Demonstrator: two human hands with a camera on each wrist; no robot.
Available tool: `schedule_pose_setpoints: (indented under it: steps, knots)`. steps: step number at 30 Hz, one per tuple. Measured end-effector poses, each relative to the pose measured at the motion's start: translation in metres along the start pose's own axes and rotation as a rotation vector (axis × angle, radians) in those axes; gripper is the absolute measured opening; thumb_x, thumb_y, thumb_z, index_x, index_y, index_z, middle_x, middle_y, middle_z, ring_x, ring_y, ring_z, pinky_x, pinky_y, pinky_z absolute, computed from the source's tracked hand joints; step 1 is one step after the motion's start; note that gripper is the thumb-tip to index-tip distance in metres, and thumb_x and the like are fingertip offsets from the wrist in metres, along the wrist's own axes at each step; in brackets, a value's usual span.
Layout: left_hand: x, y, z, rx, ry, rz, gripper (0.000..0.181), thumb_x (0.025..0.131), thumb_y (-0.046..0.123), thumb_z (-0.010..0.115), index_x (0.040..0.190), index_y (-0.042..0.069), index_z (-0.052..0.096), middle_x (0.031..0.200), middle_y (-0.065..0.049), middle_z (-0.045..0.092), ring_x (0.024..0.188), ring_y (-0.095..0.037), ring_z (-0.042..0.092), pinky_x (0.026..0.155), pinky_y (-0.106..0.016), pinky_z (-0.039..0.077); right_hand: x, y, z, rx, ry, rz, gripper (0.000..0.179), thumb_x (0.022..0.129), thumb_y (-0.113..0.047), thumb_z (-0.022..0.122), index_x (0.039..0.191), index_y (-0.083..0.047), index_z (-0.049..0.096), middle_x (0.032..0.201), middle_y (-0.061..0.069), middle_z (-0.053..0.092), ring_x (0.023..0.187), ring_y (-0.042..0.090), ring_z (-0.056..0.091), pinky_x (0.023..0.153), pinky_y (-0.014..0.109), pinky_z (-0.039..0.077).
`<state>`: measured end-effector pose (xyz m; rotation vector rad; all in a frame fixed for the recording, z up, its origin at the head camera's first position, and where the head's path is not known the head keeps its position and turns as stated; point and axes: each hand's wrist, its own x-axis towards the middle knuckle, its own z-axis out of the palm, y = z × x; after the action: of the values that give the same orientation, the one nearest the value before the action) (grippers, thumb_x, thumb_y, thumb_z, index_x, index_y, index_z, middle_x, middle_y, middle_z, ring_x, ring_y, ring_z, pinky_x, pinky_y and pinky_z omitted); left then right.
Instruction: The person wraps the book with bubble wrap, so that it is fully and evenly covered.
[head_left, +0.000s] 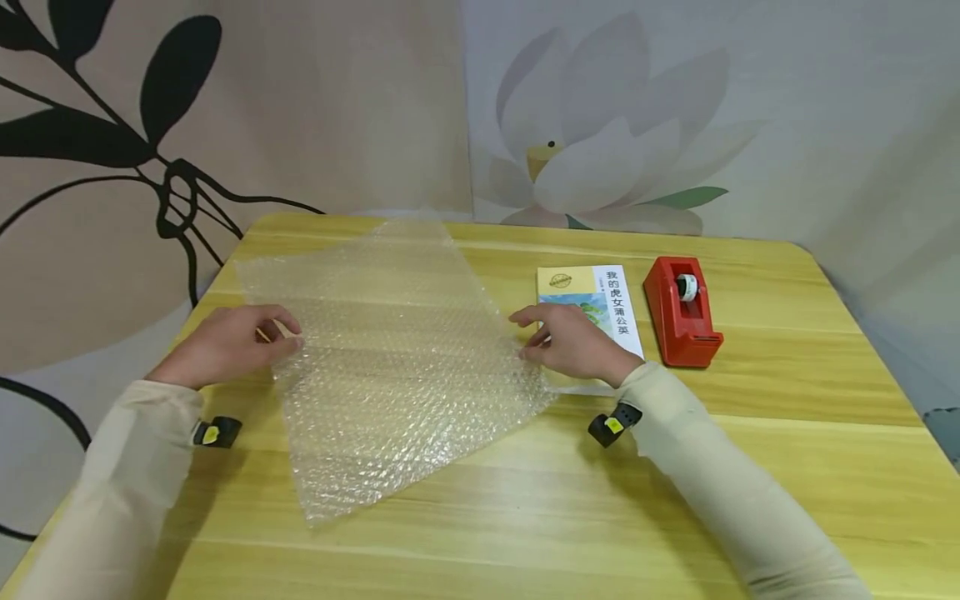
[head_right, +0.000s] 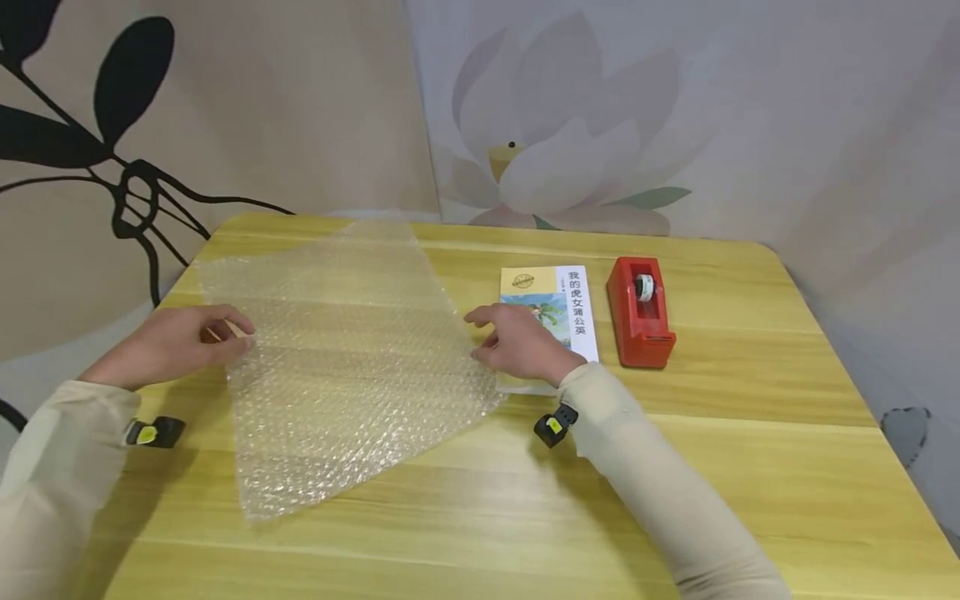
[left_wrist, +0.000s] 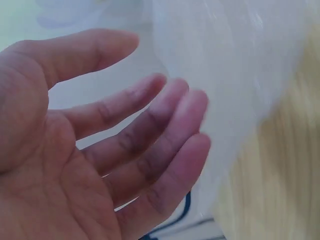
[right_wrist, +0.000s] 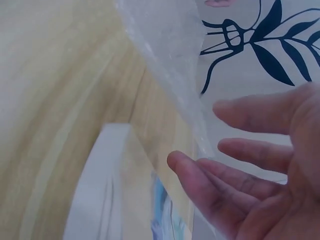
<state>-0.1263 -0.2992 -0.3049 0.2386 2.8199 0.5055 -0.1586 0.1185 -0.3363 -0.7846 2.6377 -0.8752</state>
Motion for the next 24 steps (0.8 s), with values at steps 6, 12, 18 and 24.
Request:
schedule_pose_setpoints:
  steps: [6,12,18,24]
  knots:
    - [0.004,0.026,0.006,-0.112,0.093,0.038,0.032,0.091,0.041,0.052,0.107,0.015,0.061,0.105,-0.01,0.066,0.094,-0.026,0.064,0.073,-0.035,0.051,-0.004,0.002,-0.007,0.028,0.016,0.015,0.048,0.082,-0.013,0.068,0.127,-0.008,0.054,0.127,0.013,0.058,0.092,0.018,0.068,0.076,0.029,0.056]
    - [0.011,0.044,0.012,-0.236,0.101,0.034,0.039,0.092,0.043,0.05,0.115,0.012,0.059,0.117,-0.013,0.062,0.103,-0.032,0.062,0.085,-0.044,0.052,-0.006,0.005,-0.012,0.017,0.026,0.034,0.048,0.082,-0.016,0.068,0.127,-0.011,0.054,0.127,0.011,0.058,0.092,0.017,0.068,0.074,0.028,0.057]
    - [0.017,0.056,0.016,-0.294,0.079,0.042,0.035,0.093,0.038,0.051,0.116,0.014,0.057,0.12,-0.011,0.061,0.108,-0.031,0.06,0.087,-0.043,0.051,-0.008,0.007,-0.017,0.027,0.039,0.058,0.046,0.084,-0.018,0.067,0.128,-0.014,0.053,0.128,0.009,0.058,0.095,0.017,0.068,0.07,0.027,0.057]
    - [0.026,0.067,0.02,-0.323,0.052,0.071,0.031,0.094,0.032,0.051,0.117,0.013,0.056,0.121,-0.01,0.06,0.11,-0.03,0.06,0.09,-0.043,0.05,-0.012,0.007,-0.021,0.053,0.061,0.072,0.047,0.084,-0.018,0.066,0.129,-0.014,0.052,0.128,0.01,0.056,0.095,0.019,0.067,0.064,0.025,0.056]
